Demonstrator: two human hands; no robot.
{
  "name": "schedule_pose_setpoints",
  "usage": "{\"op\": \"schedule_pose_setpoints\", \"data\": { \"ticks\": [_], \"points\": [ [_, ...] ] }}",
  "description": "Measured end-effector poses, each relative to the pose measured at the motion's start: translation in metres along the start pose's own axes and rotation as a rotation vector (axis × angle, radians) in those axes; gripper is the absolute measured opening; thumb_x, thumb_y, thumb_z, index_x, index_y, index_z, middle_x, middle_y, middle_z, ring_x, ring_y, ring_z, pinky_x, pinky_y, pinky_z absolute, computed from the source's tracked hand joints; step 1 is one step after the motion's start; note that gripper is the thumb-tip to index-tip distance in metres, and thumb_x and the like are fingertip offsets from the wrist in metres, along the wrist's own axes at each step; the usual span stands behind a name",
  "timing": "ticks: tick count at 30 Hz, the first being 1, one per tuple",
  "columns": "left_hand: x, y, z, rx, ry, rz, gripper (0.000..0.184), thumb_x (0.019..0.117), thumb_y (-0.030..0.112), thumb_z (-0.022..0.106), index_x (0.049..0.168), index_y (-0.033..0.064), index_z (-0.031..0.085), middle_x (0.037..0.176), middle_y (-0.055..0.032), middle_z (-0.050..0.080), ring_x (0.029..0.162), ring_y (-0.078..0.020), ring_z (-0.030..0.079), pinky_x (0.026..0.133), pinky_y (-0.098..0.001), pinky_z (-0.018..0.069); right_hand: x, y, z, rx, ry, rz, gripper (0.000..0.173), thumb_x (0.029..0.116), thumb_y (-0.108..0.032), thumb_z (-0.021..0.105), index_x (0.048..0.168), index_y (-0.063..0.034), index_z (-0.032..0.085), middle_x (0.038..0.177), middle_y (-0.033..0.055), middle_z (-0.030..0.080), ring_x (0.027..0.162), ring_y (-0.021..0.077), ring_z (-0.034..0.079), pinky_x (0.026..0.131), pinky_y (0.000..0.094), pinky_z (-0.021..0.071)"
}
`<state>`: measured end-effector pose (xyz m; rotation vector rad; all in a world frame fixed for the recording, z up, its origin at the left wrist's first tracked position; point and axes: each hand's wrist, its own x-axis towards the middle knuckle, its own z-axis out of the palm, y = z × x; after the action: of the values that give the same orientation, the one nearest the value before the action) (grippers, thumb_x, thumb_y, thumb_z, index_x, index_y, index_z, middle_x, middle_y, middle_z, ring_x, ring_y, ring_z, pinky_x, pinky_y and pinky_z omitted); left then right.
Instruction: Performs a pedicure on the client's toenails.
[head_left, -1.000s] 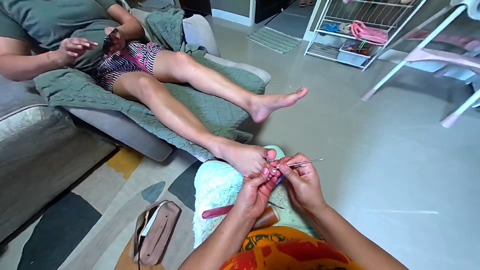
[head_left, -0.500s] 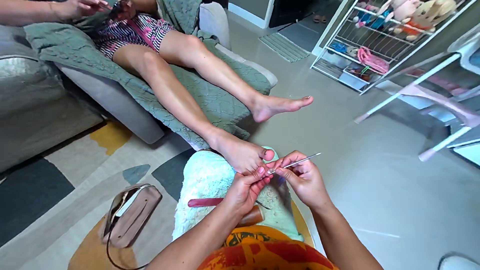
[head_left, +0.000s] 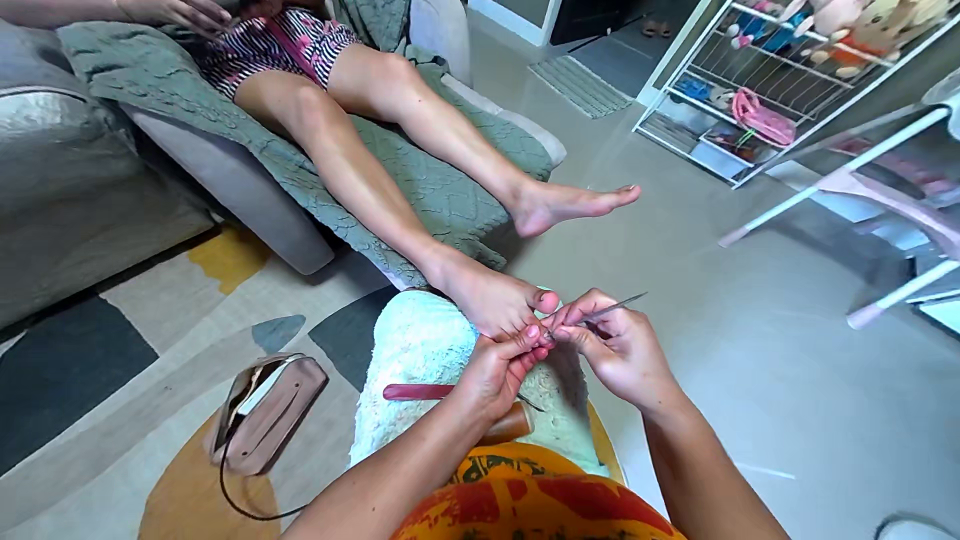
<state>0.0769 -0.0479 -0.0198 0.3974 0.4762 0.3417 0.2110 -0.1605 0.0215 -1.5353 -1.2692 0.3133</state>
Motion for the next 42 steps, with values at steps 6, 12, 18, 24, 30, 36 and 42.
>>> {"op": "schedule_pose_setpoints", "data": {
  "ticks": [6, 12, 18, 24, 30, 36, 42],
  "points": [
    [0.002, -0.001, 0.0, -0.003, 0.002, 0.0, 0.004, 0.0966, -0.005, 0.062, 0.098, -0.0024, 0.065, 0.089, -0.0134, 0.071, 0.082, -0.0182, 0.072, 0.081, -0.0307, 0.0613, 0.003, 0.0, 0.002, -0.174, -0.005, -0.064, 0.005, 0.0942, -0.008, 0.065, 0.097, -0.0055, 0.068, 0.096, 0.001, 0.075, 0.087, 0.0032, 0.07, 0.078, 0.0182, 0.0584],
    [0.002, -0.001, 0.0, 0.004, 0.014, -0.002, 0.005, 0.0963, -0.005, 0.062, 0.099, -0.0027, 0.065, 0.09, -0.0134, 0.071, 0.082, -0.0185, 0.072, 0.082, -0.0308, 0.0611, 0.002, -0.006, -0.002, -0.326, -0.06, -0.1, 0.008, 0.0971, -0.013, 0.062, 0.099, -0.0086, 0.068, 0.098, -0.0009, 0.075, 0.089, 0.0029, 0.069, 0.078, 0.0204, 0.0558],
    [0.001, 0.0, 0.001, 0.01, 0.018, -0.006, 0.004, 0.0962, -0.005, 0.062, 0.098, -0.0026, 0.065, 0.09, -0.0135, 0.071, 0.082, -0.0186, 0.072, 0.082, -0.031, 0.0609, 0.002, -0.007, -0.003, -0.379, -0.08, -0.15, 0.009, 0.0981, -0.012, 0.06, 0.099, -0.0092, 0.069, 0.098, -0.0008, 0.075, 0.091, 0.0046, 0.07, 0.082, 0.0238, 0.0562],
    [0.001, -0.001, 0.004, 0.005, 0.037, 0.0, 0.005, 0.096, -0.006, 0.062, 0.099, -0.0022, 0.062, 0.089, -0.0135, 0.071, 0.081, -0.0184, 0.073, 0.081, -0.0311, 0.0615, 0.005, -0.006, 0.0, -0.417, -0.066, -0.172, 0.009, 0.0978, -0.012, 0.06, 0.099, -0.0083, 0.068, 0.097, 0.0004, 0.075, 0.088, 0.0054, 0.069, 0.08, 0.0233, 0.0568],
    [0.002, -0.002, 0.003, 0.004, 0.024, 0.013, 0.005, 0.0958, -0.006, 0.062, 0.099, -0.0021, 0.064, 0.089, -0.0137, 0.072, 0.081, -0.0187, 0.072, 0.082, -0.0318, 0.0611, 0.004, -0.011, -0.003, -0.493, -0.129, -0.217, 0.011, 0.0995, -0.013, 0.057, 0.101, -0.0084, 0.068, 0.099, 0.0023, 0.075, 0.093, 0.0092, 0.071, 0.084, 0.0262, 0.058],
    [0.002, -0.001, 0.003, 0.009, 0.035, 0.009, 0.006, 0.0954, -0.006, 0.063, 0.1, -0.0023, 0.064, 0.09, -0.0138, 0.072, 0.082, -0.0189, 0.072, 0.082, -0.0319, 0.0612, 0.004, -0.007, -0.004, -0.466, -0.125, -0.219, 0.01, 0.0997, -0.013, 0.058, 0.1, -0.0093, 0.068, 0.098, 0.0006, 0.074, 0.092, 0.008, 0.07, 0.083, 0.0272, 0.0576],
    [0.002, -0.001, 0.003, -0.004, 0.028, 0.002, 0.005, 0.0959, -0.005, 0.063, 0.099, -0.0033, 0.065, 0.09, -0.0142, 0.071, 0.083, -0.0187, 0.072, 0.082, -0.0309, 0.0612, 0.003, 0.0, -0.009, -0.282, -0.096, -0.15, 0.008, 0.0983, -0.012, 0.061, 0.1, -0.0074, 0.068, 0.1, 0.0008, 0.076, 0.091, 0.0036, 0.07, 0.08, 0.0193, 0.0562]
  ]
}}
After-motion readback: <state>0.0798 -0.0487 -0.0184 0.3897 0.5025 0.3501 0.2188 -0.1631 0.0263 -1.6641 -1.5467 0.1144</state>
